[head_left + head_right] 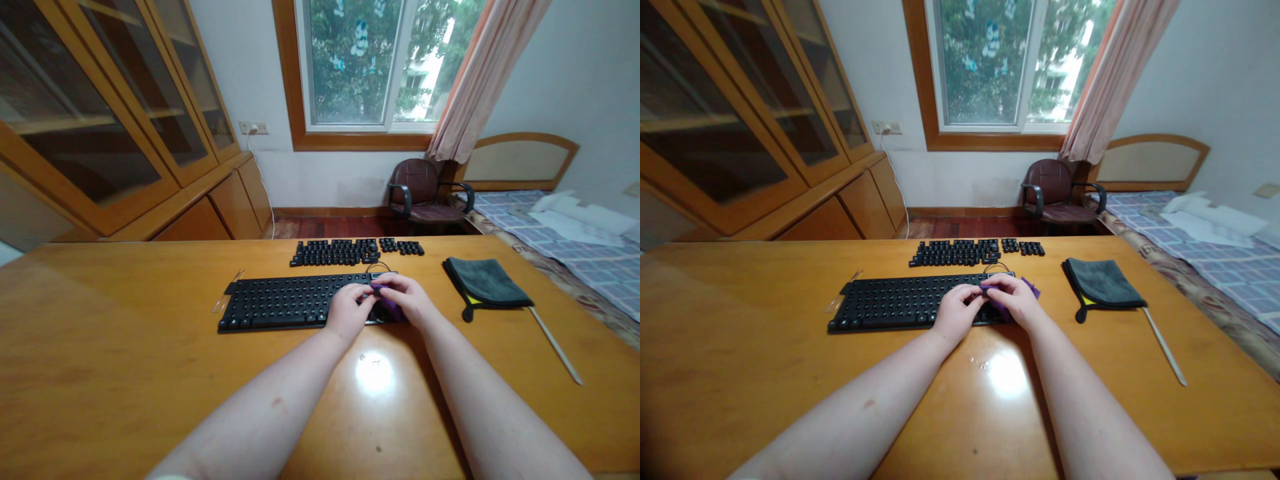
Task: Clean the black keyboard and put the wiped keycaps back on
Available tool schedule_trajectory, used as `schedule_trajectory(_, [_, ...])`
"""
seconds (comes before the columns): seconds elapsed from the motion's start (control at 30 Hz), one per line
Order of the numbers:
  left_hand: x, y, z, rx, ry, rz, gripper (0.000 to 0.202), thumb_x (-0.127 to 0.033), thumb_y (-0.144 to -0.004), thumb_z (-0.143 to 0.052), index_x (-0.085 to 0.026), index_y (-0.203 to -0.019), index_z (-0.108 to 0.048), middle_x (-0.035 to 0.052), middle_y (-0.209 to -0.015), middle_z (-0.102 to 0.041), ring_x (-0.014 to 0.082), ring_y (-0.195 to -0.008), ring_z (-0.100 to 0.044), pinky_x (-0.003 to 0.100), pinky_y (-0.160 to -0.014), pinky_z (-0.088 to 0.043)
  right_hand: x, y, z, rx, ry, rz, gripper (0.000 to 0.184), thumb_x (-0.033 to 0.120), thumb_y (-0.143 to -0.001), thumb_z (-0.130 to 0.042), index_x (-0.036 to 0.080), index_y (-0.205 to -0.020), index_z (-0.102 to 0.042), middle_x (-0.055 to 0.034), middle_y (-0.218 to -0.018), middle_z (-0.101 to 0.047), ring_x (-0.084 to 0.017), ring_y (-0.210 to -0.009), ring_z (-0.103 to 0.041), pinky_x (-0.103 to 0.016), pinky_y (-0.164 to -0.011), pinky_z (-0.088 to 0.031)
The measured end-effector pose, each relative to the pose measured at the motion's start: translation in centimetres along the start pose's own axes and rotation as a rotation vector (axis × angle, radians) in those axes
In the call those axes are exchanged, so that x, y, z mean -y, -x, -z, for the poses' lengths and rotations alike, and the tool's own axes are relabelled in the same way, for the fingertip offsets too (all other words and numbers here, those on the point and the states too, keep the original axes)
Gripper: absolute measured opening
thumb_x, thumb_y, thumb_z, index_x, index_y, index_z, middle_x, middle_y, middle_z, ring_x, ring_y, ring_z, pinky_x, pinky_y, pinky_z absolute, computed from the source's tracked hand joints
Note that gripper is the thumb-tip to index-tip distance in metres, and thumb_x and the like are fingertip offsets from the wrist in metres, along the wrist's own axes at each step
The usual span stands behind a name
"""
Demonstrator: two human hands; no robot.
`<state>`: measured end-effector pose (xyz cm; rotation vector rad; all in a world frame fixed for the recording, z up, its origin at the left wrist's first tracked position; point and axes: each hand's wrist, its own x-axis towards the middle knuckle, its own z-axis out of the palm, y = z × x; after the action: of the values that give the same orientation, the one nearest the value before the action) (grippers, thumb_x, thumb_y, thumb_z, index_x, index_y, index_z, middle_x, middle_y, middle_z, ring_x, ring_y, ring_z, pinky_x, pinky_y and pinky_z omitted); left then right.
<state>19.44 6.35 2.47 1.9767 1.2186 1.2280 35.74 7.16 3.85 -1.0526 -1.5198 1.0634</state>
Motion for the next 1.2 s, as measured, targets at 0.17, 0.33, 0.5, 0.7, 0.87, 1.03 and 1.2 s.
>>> schedule_trajectory(0.17, [0.2,0.0,0.0,-0.034,-0.012,-0.009,0.013,-0.01,-0.072,-0.062,-0.02,-0.078,-0.068,0.0006,-0.077,-0.068,0.0136,-0.076,-0.062,0.026,-0.072,-0.05,-0.5,-0.1,0.1,-0.008,0.117,0.062,0.028,0.036,-0.059,-0.077,0.021,-0.082,-0.071,-0.0046,-0.087,-0.065,-0.021,-0.086,-0.059,-0.036,-0.084,-0.044])
schedule_trajectory(0.33, [0.4,0.0,-0.1,-0.042,-0.001,-0.032,0.015,-0.01,-0.073,-0.061,-0.019,-0.082,-0.069,0.0019,-0.081,-0.069,0.0142,-0.078,-0.063,0.027,-0.074,-0.051,-0.9,-0.2,-0.1,-0.098,0.152,-0.022,0.029,0.036,-0.052,-0.081,0.018,-0.071,-0.068,-0.0033,-0.076,-0.063,-0.019,-0.074,-0.058,-0.034,-0.072,-0.046])
schedule_trajectory(0.5, [0.4,0.0,-0.1,-0.065,-0.002,-0.023,0.015,-0.01,-0.072,-0.062,-0.019,-0.08,-0.069,0.0022,-0.08,-0.069,0.0144,-0.076,-0.063,0.028,-0.073,-0.052,-0.4,-0.1,0.0,-0.03,0.154,0.019,0.027,0.035,-0.057,-0.078,0.019,-0.077,-0.07,-0.004,-0.082,-0.062,-0.019,-0.08,-0.059,-0.034,-0.077,-0.045])
schedule_trajectory(0.7, [0.4,0.0,-0.1,-0.07,-0.023,-0.04,0.014,-0.01,-0.071,-0.063,-0.02,-0.079,-0.07,0.0024,-0.08,-0.071,0.0152,-0.08,-0.064,0.03,-0.077,-0.052,0.0,-0.3,0.4,0.044,0.189,0.092,0.026,0.035,-0.061,-0.076,0.021,-0.082,-0.073,-0.0044,-0.083,-0.063,-0.019,-0.082,-0.059,-0.034,-0.08,-0.045])
schedule_trajectory(0.87, [0.5,-0.1,-0.2,-0.064,0.002,-0.007,0.015,-0.011,-0.072,-0.063,-0.019,-0.081,-0.071,0.0036,-0.082,-0.071,0.0161,-0.082,-0.064,0.032,-0.078,-0.052,-0.4,-0.2,-0.1,-0.077,0.187,0.05,0.025,0.036,-0.055,-0.079,0.019,-0.072,-0.072,-0.0039,-0.075,-0.062,-0.018,-0.072,-0.058,-0.033,-0.071,-0.047])
schedule_trajectory(1.03, [0.4,-0.2,0.0,-0.107,0.032,0.032,0.013,-0.011,-0.071,-0.063,-0.019,-0.079,-0.07,0.0031,-0.08,-0.07,0.0147,-0.076,-0.063,0.029,-0.072,-0.053,-0.2,-0.1,-0.5,-0.086,0.166,0.054,0.026,0.035,-0.061,-0.076,0.021,-0.083,-0.073,-0.0043,-0.081,-0.063,-0.019,-0.079,-0.059,-0.033,-0.078,-0.046])
schedule_trajectory(1.2, [0.3,-0.1,0.0,-0.143,0.044,0.047,0.007,-0.013,-0.069,-0.065,-0.018,-0.073,-0.068,0.002,-0.074,-0.068,0.0131,-0.069,-0.062,0.026,-0.066,-0.052,0.2,-0.1,-0.4,0.036,0.187,0.081,0.03,0.034,-0.071,-0.068,0.023,-0.099,-0.07,-0.0047,-0.091,-0.063,-0.019,-0.088,-0.058,-0.035,-0.087,-0.044])
